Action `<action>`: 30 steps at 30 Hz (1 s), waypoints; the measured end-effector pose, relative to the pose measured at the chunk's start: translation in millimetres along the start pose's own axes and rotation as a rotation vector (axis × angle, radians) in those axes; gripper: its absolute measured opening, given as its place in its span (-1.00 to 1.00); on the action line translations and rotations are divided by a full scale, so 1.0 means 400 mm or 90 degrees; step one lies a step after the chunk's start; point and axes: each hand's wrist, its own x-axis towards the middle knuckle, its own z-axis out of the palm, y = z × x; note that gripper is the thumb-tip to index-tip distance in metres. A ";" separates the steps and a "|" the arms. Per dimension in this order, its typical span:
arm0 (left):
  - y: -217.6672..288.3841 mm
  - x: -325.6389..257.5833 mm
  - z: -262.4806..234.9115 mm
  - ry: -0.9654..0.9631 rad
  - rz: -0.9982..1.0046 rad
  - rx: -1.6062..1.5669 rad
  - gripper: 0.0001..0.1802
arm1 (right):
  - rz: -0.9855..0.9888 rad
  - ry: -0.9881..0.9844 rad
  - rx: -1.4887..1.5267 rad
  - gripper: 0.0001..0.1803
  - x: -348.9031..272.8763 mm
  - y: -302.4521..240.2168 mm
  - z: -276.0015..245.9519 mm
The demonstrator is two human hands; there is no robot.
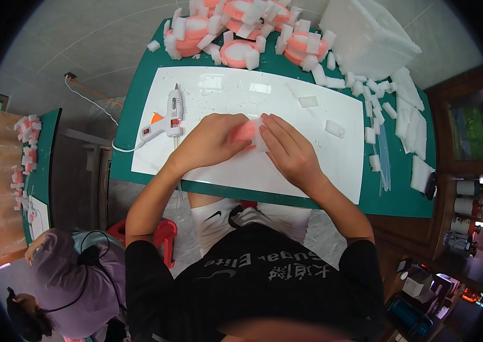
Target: Assembling foam pieces using a hot glue gun.
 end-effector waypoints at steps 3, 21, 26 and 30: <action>-0.001 0.005 0.001 -0.003 0.000 -0.006 -0.67 | -0.007 0.002 -0.010 -0.66 0.000 0.007 0.000; -0.009 0.010 0.007 -0.006 0.015 0.016 -0.66 | -0.045 0.001 0.006 -0.67 0.000 0.033 0.016; -0.006 0.013 0.006 -0.013 0.005 0.022 -0.65 | -0.040 -0.003 0.012 -0.67 -0.005 0.032 0.018; -0.006 0.011 0.008 -0.005 0.005 0.015 -0.65 | -0.036 -0.010 0.017 -0.66 -0.005 0.028 0.018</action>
